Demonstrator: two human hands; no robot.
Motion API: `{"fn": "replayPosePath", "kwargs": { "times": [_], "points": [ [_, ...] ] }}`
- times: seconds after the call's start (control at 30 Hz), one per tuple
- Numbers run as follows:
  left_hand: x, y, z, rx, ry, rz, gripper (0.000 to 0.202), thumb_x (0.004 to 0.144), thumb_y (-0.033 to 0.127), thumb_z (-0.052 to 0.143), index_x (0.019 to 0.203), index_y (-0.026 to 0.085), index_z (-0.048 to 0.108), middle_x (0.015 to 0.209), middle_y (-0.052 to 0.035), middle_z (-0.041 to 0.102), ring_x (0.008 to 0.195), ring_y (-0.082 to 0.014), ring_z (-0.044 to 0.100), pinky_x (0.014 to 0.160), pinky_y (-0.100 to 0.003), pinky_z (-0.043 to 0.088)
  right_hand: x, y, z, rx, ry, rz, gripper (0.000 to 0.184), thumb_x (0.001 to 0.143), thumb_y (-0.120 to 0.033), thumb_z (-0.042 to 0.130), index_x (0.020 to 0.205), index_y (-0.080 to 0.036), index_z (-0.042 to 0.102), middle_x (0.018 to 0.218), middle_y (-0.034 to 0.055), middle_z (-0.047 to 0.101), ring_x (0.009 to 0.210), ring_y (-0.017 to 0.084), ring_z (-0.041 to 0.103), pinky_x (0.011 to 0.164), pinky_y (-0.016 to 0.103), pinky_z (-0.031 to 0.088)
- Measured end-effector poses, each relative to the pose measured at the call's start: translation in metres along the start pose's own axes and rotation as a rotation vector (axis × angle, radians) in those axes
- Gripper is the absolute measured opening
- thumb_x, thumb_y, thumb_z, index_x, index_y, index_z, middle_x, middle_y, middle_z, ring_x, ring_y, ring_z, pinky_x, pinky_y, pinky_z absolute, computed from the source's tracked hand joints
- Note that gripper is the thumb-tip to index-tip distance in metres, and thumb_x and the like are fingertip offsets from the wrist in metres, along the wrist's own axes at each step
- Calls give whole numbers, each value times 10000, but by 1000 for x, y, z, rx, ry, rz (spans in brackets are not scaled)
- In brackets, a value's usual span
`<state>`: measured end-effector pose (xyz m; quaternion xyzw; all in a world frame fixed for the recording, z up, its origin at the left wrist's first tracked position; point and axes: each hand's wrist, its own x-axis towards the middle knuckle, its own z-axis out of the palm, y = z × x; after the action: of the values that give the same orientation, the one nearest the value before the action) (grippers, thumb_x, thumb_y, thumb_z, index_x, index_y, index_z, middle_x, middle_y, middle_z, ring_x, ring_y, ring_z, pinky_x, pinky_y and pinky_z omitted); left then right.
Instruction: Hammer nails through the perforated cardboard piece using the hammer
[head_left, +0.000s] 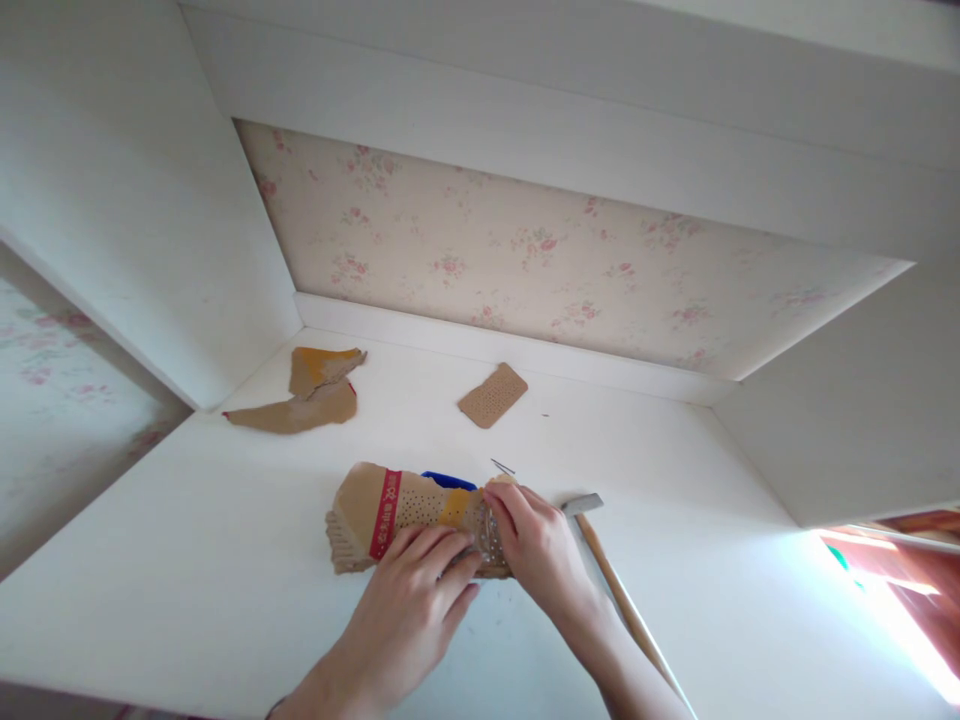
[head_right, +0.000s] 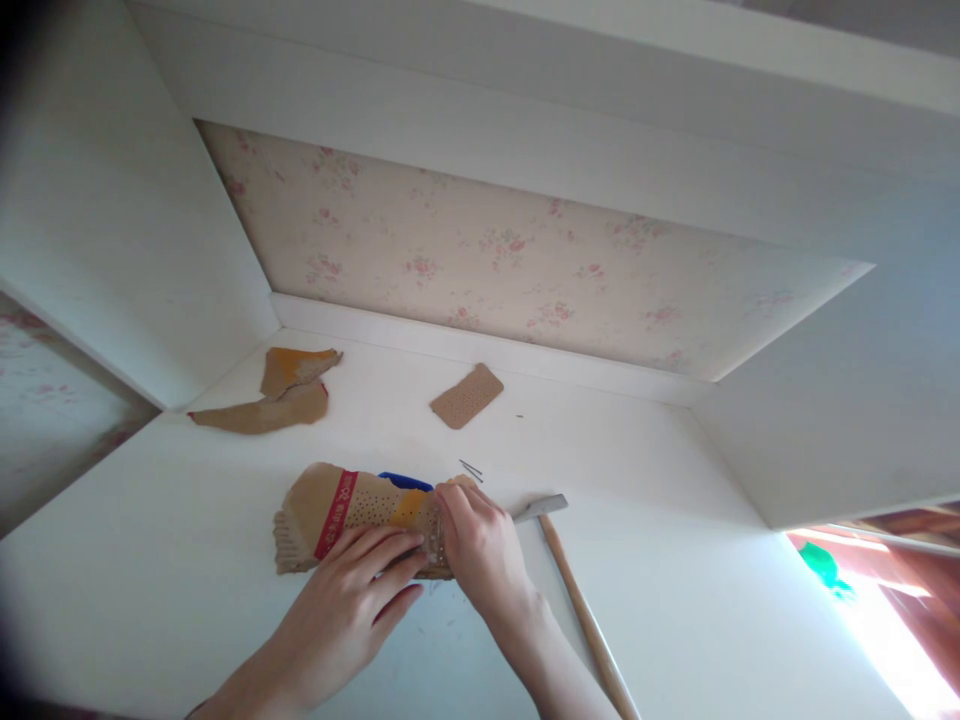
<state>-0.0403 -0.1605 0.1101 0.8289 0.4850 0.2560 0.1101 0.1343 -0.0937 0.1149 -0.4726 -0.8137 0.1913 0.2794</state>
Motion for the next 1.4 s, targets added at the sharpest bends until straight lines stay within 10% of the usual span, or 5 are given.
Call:
{"fn": "replayPosePath", "kwargs": {
  "times": [0.47, 0.73, 1.4],
  "points": [
    [42, -43, -44, -63, 150, -140, 189, 956, 255, 505, 994, 238, 689, 985, -19, 725, 916, -180, 669, 834, -316, 526, -3, -2, -3, 62, 114, 8, 210, 991, -234, 431, 1071, -243, 625, 965, 34, 734, 850, 176, 697, 765, 267, 525],
    [21, -34, -30, -234, 86, -180, 213, 980, 255, 468, 1007, 233, 677, 1005, -36, 704, 949, -178, 660, 867, -312, 531, -34, -10, -12, 245, 130, 183, 129, 952, -288, 537, 972, -257, 660, 862, 9, 725, 711, 160, 674, 635, 235, 535],
    [13, -18, -6, -208, -42, -220, 192, 827, 260, 715, 1000, 252, 632, 994, -6, 662, 960, -212, 632, 860, -345, 519, -35, -14, 1, 128, 43, 64, 189, 972, -189, 461, 999, -243, 640, 889, 32, 739, 751, 184, 702, 677, 256, 522]
  ]
}}
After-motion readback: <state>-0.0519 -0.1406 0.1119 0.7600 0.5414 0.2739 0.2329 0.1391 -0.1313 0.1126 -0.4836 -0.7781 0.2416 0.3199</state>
